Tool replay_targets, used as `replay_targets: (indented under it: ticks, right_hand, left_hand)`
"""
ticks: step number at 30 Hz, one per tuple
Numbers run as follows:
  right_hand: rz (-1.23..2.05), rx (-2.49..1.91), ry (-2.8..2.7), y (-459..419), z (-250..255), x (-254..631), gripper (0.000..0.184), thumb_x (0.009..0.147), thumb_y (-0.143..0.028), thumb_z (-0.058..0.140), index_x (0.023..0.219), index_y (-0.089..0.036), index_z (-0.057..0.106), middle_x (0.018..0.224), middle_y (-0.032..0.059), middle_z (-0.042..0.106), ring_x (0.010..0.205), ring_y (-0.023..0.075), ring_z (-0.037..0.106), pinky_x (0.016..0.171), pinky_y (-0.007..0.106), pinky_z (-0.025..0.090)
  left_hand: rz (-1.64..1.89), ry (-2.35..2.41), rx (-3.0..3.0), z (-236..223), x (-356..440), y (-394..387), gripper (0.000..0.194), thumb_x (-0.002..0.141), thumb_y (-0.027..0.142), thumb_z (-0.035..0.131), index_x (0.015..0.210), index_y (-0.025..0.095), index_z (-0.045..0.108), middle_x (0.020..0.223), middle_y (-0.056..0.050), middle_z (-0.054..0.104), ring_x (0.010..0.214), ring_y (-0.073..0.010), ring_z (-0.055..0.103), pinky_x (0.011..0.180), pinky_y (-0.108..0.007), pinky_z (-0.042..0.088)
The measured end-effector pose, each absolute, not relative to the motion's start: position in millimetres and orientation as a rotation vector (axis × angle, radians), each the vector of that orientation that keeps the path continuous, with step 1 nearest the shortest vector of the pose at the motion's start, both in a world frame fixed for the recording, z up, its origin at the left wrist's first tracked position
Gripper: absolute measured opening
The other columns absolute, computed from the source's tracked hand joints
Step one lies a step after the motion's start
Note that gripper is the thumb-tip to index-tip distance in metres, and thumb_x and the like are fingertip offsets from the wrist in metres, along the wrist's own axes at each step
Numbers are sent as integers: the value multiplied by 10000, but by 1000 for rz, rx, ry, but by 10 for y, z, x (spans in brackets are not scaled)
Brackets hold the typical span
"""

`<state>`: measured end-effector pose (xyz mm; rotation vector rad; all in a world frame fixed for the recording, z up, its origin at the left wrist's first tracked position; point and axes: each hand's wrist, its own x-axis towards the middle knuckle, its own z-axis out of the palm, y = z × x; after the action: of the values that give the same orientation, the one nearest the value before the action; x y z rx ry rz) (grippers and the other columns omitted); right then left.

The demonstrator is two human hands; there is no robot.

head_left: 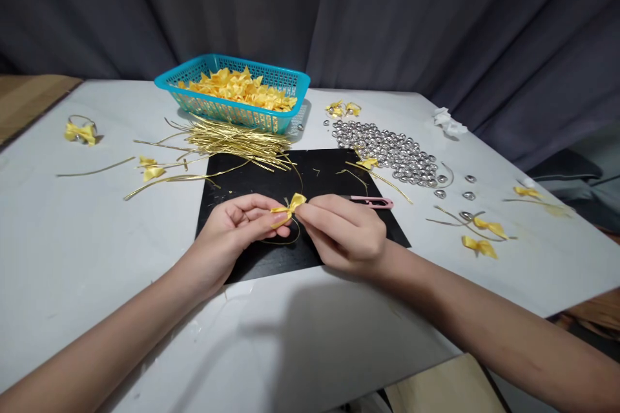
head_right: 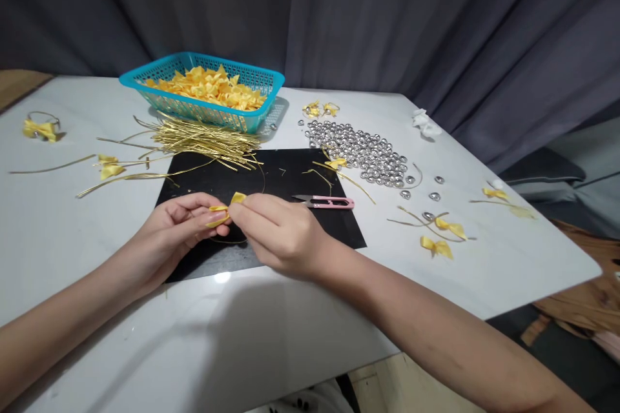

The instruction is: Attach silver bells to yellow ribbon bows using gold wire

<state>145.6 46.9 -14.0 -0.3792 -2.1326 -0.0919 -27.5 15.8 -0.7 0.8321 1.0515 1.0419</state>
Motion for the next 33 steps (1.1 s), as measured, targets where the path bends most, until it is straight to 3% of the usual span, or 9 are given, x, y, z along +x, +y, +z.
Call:
replay_targets:
  ticks: [5,11,16,21,27,33]
  right_hand:
    - [-312,-498,-2170,458,-122,1482,85,783,-82,529,751,-147,573,640,24,575,551,88,491,499,214,418]
    - [-206,-626,-2236,447,-121,1471,147,808,-62,465,715,-144,545,550,-13,479,495,72,409,471,217,322]
    - [1,-713,-2270,404,-140,1447,136,821,-58,428,770,-130,532,598,-1,545,513,71,459,512,201,343]
    - [64,-714,-2314,380,-129,1432,139,855,-75,403,795,-116,521,664,29,580,553,83,504,543,198,379]
    - [82,-649,-2194,325,-138,1384,151,852,-60,391,830,-129,524,671,18,580,580,76,531,547,182,426]
    - [195,-577,-2052,298,-161,1354,190,824,-24,436,928,-149,532,831,28,651,691,63,597,630,149,496]
  left_hand:
    - [1101,1072,843,-21,-290,150,120,634,232,765,693,175,678,603,8,700,591,-90,649,578,-138,489]
    - [1221,1200,998,-19,-278,130,123,643,265,756,714,186,693,672,-2,712,639,-128,655,625,-197,511]
    - [1332,1435,1350,8,-245,22,37,695,218,711,731,226,713,745,11,716,665,-132,639,617,-196,501]
    - [1477,1453,1721,-12,-281,-78,253,683,104,692,827,307,737,874,20,734,803,-185,664,775,-266,514]
    - [1589,1480,1812,-7,-203,-187,323,692,68,678,874,329,734,885,6,740,810,-193,681,808,-292,521]
    - [1517,1494,2005,59,-164,-271,396,705,31,661,961,330,708,935,7,736,841,-182,674,840,-295,516]
